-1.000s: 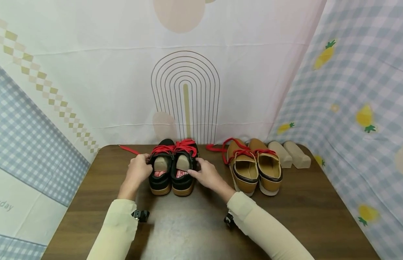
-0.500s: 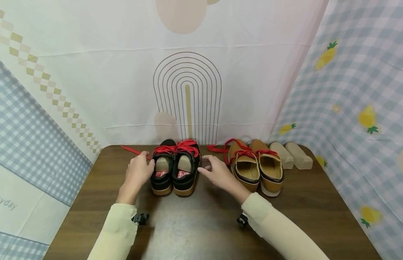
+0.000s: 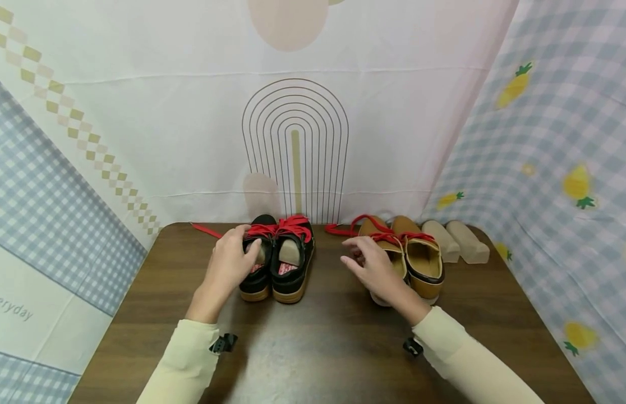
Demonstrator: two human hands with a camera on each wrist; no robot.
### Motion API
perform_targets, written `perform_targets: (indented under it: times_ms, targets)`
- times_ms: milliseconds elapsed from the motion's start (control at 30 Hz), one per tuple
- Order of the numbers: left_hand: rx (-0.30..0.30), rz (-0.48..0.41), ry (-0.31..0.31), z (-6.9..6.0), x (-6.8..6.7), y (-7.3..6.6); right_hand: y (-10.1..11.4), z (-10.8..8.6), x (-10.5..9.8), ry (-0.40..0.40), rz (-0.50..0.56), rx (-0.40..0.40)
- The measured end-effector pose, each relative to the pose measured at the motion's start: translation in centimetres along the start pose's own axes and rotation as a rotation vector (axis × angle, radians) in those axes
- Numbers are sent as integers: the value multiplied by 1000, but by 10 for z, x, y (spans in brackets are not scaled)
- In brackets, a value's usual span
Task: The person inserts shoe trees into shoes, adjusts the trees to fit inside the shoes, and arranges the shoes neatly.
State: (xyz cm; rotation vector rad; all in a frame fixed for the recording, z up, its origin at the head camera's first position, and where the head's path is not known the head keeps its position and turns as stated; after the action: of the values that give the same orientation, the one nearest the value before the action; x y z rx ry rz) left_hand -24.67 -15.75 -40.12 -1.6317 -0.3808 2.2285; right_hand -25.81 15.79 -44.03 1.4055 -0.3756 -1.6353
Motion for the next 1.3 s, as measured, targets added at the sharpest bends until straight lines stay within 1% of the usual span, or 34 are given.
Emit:
perform_targets:
  times_ms: [133,233,333,433,533,600,700,833,1033,1167,1300]
  targets:
    - [70,-9,-11,-4,2,-10,-7,-12,-20,-39,-52,-34]
    - [103,-20,-1,-8,6,-15,-14,-20,-33,-75,-76,-47]
    - [133,-27,-1,-11,9,-20,-22,-26,-43,-98,-100,-36]
    - [186,-35,-28,-14,12,-27,-28,-30,-53,-110,-136,-1]
    - [255,-44,-58,-17,16,-33,-37,-33,-61,-107,-182,50]
    - [301,-48,-69,-20,19,-36,-42,-35,-66,-100,-218,85]
    - [367,-56,-65,-23,24,-40,-50,-39,-73,-86,-262,134]
    - [428,-63,-50,-28,31,-46,-60,-41,-80,-83,-292,175]
    - [480,-81,-38,-36,41,-55,-73,-40,-82,-56,-312,229]
    - [533,-56,-57,-40,48,-62,-80,-38,-82,-23,-323,274]
    - [591,4,-73,-43,57,-69,-86,-37,-82,11,-322,302]
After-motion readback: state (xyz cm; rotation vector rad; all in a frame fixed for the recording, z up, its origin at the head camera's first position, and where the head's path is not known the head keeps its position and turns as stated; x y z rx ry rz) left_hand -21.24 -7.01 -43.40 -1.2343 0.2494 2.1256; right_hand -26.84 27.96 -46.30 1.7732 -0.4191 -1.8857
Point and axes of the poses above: each hand's wrist, its own z-axis towards the middle knuckle, its own x-axis out of the palm, y = z × x, the point moved 5 cm from there along z, towards the middle knuckle, and after that the axes turned 8 degrees about z, right-handed, at the moved point
